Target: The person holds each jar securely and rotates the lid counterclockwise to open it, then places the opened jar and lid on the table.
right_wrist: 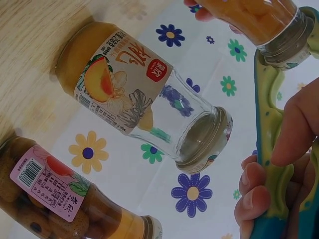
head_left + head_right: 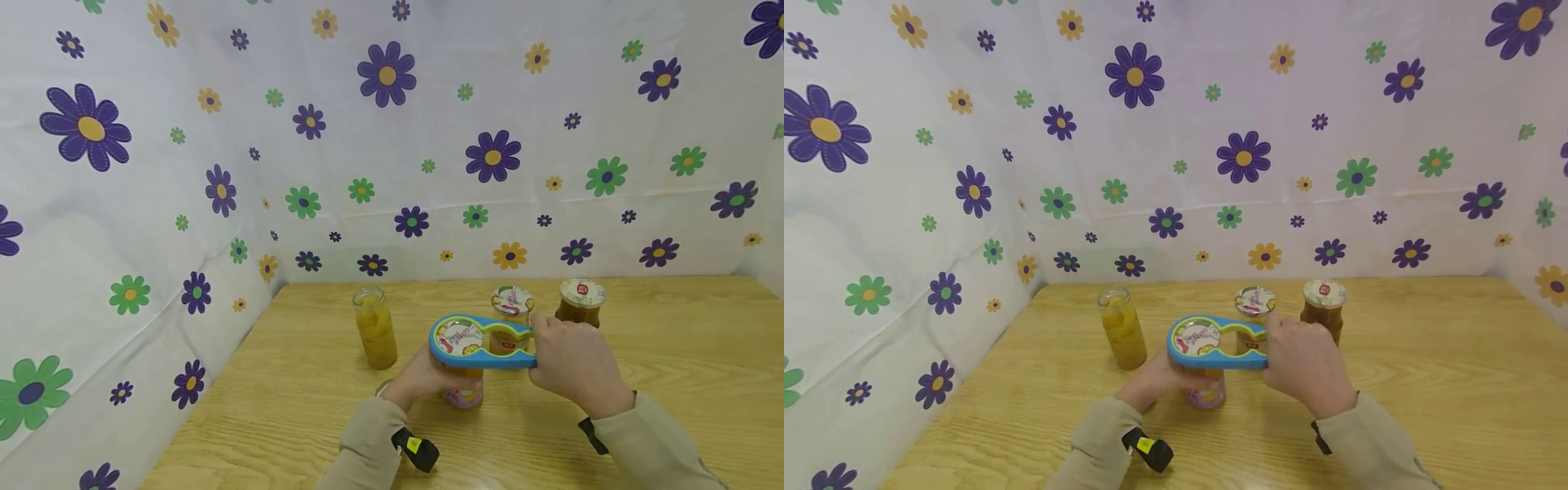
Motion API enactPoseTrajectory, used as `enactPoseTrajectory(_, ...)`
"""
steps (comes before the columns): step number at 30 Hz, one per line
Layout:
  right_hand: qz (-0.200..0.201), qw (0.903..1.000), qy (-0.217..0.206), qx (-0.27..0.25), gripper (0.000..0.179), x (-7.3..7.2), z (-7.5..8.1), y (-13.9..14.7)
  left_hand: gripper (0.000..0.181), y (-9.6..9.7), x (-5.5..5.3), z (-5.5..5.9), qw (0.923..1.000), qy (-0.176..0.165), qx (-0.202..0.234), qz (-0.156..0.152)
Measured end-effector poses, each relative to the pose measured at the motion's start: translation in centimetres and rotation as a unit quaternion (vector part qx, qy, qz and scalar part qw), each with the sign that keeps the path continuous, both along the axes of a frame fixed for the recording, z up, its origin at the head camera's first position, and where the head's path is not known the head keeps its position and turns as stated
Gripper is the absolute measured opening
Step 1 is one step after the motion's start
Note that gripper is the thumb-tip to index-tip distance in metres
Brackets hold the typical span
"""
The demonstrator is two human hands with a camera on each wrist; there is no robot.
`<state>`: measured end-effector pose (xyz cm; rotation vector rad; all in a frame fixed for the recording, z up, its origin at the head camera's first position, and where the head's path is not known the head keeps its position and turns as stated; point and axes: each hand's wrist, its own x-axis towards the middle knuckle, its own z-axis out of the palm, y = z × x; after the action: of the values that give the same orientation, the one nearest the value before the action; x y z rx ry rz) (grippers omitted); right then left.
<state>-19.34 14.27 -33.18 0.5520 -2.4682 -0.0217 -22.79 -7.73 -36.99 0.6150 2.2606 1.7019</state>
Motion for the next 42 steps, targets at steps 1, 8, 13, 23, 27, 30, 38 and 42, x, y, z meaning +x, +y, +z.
enactPoseTrajectory(1, 0.0, 1.0, -0.002, 0.001, 0.025, 0.0, -0.06, -0.01, 0.069, -0.02, -0.1, -0.24, 1.0, 0.0, -0.004, 0.002)
enactPoseTrajectory(8, -0.002, 1.0, -0.008, 0.001, 0.026, 0.06, -0.49, -0.1, 0.069, -0.05, -0.13, -0.85, 0.9999, -0.006, -0.01, 0.007)
enactPoseTrajectory(13, -0.003, 0.9999, -0.014, 0.003, 0.027, 0.1, -0.68, -0.13, 0.069, -0.05, -0.04, -1.07, 0.9998, -0.01, -0.012, 0.012)
enactPoseTrajectory(23, 0.008, 0.9999, 0.015, 0.002, 0.021, -0.23, -0.64, -0.01, 0.067, -0.01, -0.24, -0.89, 0.9997, 0.019, -0.003, 0.015)
enactPoseTrajectory(27, 0.008, 0.9998, 0.016, 0.008, 0.023, -0.26, -0.42, 0.04, 0.07, -0.09, -0.37, -0.69, 0.9994, 0.028, -0.007, 0.02)
enactPoseTrajectory(30, 0.004, 0.9999, 0.012, 0.01, 0.024, -0.27, -0.25, 0.08, 0.072, -0.16, -0.49, -0.54, 0.9992, 0.034, -0.002, 0.02)
enactPoseTrajectory(38, -0.003, 0.9999, -0.001, 0.011, 0.027, -0.16, 0.0, 0.14, 0.072, -0.35, -0.63, -0.29, 0.9985, 0.053, 0.008, 0.008)
enactPoseTrajectory(42, -0.004, 0.9999, -0.008, 0.007, 0.028, -0.04, -0.01, 0.13, 0.073, -0.45, -0.51, -0.22, 0.9983, 0.058, 0.003, 0.008)
